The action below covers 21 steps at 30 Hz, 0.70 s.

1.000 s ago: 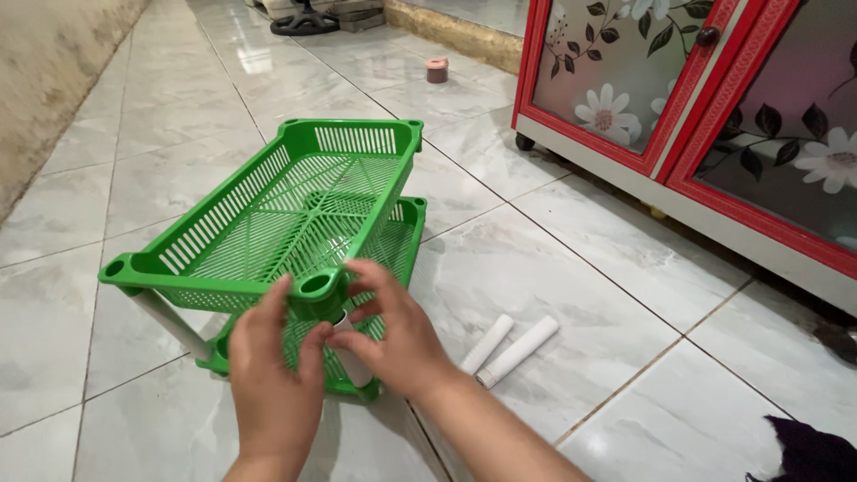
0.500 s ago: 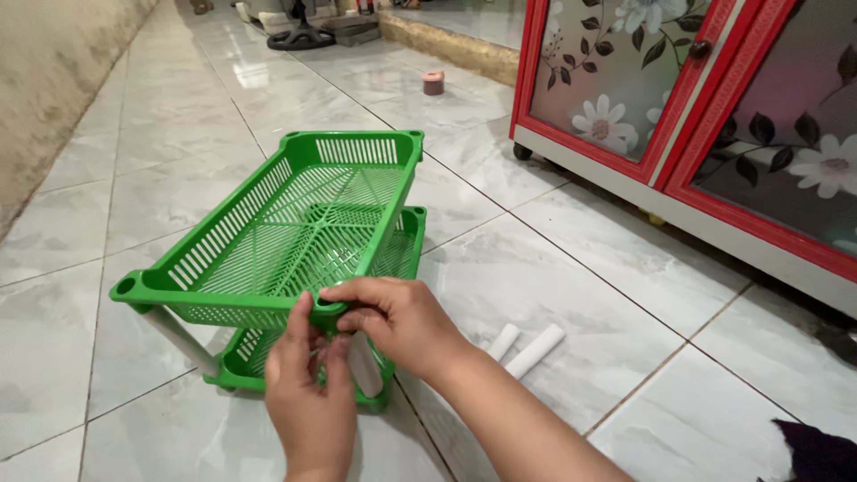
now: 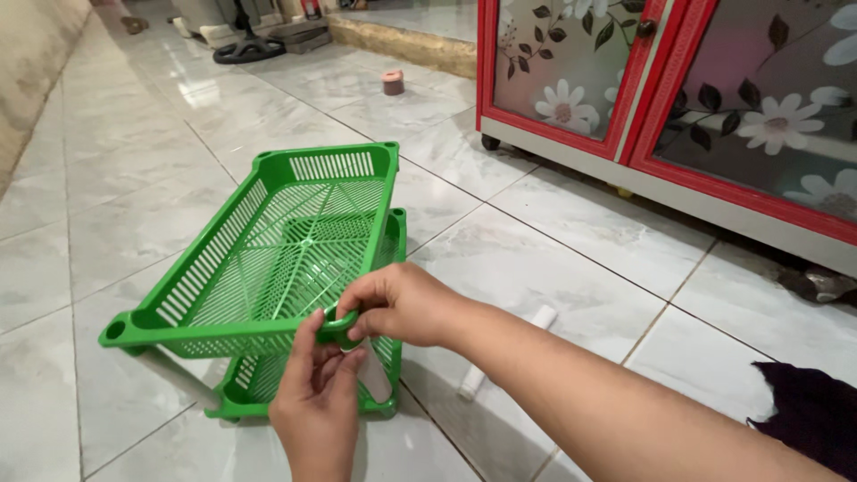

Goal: The person assembles a two-tier green plastic storage basket by inserting white cylindrical connectors into the corner holes of the basket trays. They align the trays and push the connectors through to secure the structure, then lift and rotate the assembled unit to check stability.

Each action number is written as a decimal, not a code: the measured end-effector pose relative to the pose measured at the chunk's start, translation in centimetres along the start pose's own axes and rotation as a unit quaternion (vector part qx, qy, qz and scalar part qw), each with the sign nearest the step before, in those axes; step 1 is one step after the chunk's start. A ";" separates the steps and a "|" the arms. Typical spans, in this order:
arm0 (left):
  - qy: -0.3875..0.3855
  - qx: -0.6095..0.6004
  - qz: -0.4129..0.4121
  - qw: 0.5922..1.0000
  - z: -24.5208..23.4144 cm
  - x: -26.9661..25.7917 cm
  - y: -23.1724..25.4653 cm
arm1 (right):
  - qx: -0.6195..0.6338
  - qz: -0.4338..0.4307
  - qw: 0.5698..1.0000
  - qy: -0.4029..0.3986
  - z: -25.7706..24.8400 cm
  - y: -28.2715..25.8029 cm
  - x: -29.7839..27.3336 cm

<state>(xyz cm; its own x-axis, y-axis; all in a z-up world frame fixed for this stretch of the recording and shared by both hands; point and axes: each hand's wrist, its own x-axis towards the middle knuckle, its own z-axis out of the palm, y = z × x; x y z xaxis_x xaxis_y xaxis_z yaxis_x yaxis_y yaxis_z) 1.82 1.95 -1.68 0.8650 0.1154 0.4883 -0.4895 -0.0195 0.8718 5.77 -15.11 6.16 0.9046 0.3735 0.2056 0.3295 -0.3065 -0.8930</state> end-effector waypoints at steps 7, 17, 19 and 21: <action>0.027 -0.060 0.020 0.998 0.1 0.4 -2.1 | -0.068 -0.013 0.997 -0.037 -1.0 -2.6 -0.7; 0.009 -0.063 0.023 0.998 -0.4 1.5 -2.9 | -0.149 -0.181 0.972 -0.013 -1.3 -4.3 5.3; 0.005 -0.076 0.002 0.997 -0.3 1.8 -2.5 | -0.092 -0.164 0.982 0.023 0.7 -4.0 6.9; -0.013 -0.025 -0.026 0.999 -0.7 1.9 -2.0 | -0.059 -0.112 0.991 0.050 2.8 -3.5 8.5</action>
<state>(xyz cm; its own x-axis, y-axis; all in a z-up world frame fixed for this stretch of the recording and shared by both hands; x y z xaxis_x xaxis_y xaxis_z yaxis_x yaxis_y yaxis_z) 4.34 2.86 -2.52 0.8921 0.0883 0.4430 -0.4473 0.0353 0.8937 11.56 -8.44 9.91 0.8260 0.3565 0.4366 0.5483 -0.3289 -0.7689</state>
